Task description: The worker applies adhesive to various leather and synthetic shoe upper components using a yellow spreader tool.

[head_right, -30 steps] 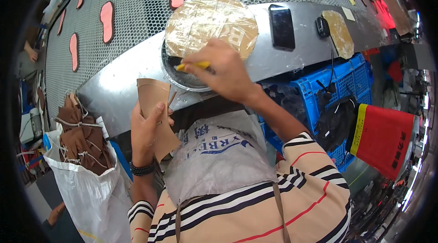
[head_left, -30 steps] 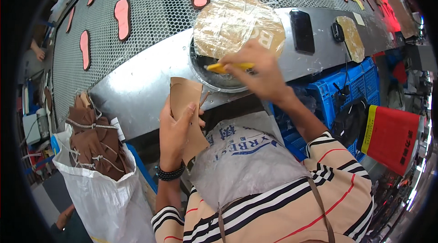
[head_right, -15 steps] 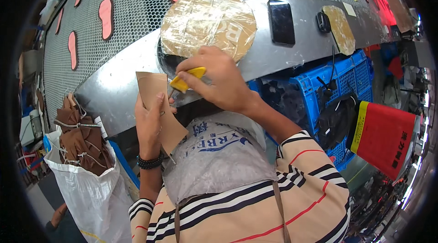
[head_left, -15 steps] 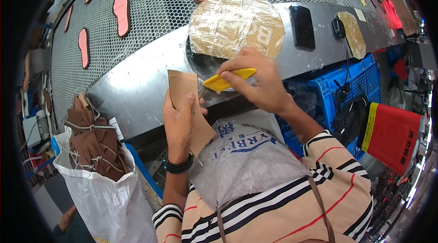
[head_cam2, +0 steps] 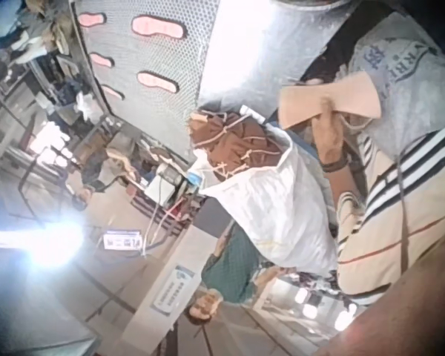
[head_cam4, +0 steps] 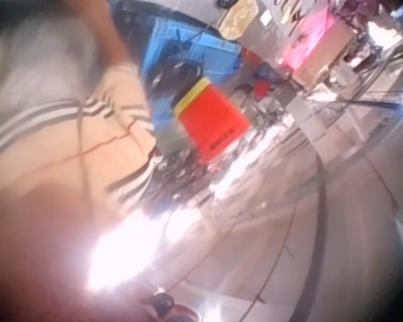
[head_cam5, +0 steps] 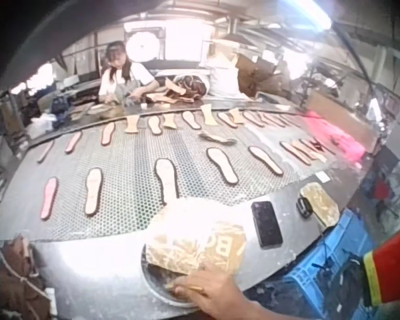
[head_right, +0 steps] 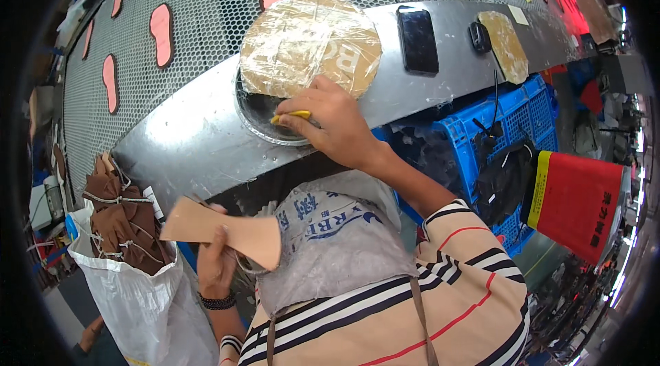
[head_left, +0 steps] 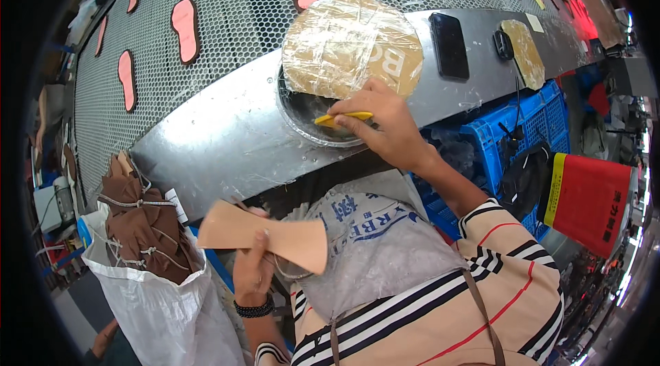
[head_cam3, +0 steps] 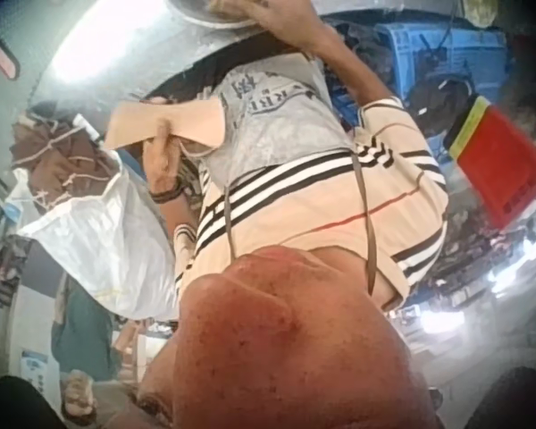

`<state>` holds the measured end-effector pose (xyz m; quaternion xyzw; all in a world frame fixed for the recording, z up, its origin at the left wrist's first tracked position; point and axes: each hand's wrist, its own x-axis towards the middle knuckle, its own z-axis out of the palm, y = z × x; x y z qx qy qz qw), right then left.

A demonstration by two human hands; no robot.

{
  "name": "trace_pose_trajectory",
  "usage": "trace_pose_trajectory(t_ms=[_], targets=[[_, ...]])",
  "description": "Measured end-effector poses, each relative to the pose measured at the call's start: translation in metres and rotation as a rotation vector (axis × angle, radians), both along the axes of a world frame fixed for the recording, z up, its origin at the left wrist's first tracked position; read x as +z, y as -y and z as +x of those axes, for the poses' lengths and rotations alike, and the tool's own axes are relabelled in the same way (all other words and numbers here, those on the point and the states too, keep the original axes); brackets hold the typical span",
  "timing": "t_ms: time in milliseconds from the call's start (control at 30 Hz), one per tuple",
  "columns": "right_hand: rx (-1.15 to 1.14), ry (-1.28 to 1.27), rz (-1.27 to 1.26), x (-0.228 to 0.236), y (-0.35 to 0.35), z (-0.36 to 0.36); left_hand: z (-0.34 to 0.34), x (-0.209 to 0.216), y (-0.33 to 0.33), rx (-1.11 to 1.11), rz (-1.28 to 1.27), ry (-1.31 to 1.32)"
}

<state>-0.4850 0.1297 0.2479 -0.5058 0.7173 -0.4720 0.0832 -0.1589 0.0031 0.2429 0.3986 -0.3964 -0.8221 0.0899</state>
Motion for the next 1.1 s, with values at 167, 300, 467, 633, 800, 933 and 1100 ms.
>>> trace_pose_trajectory(t_ms=[167, 300, 467, 633, 800, 933, 1100], targets=[[-0.059, -0.001, 0.011, 0.003, 0.003, 0.006, -0.056, -0.001, 0.014, 0.272, -0.1, -0.192], [-0.059, 0.093, 0.064, 0.003, 0.0, 0.004, -0.085, -0.004, 0.009, 0.316, -0.077, -0.271], [-0.055, 0.435, -0.094, 0.03, 0.003, 0.004, -0.086, -0.006, 0.013, 0.286, -0.09, -0.298], [0.189, 0.107, -0.084, 0.04, 0.011, -0.001, -0.09, 0.006, 0.014, 0.263, -0.077, -0.315], [0.263, 0.06, -0.013, 0.047, -0.004, 0.004, -0.095, 0.011, 0.011, 0.269, -0.059, -0.368], [0.31, 0.084, 0.007, 0.057, -0.013, 0.006, -0.101, 0.01, 0.007, 0.327, -0.073, -0.381], [0.203, 0.395, -0.067, 0.067, -0.02, -0.001, -0.121, 0.012, 0.02, 0.54, -0.202, -0.51]])
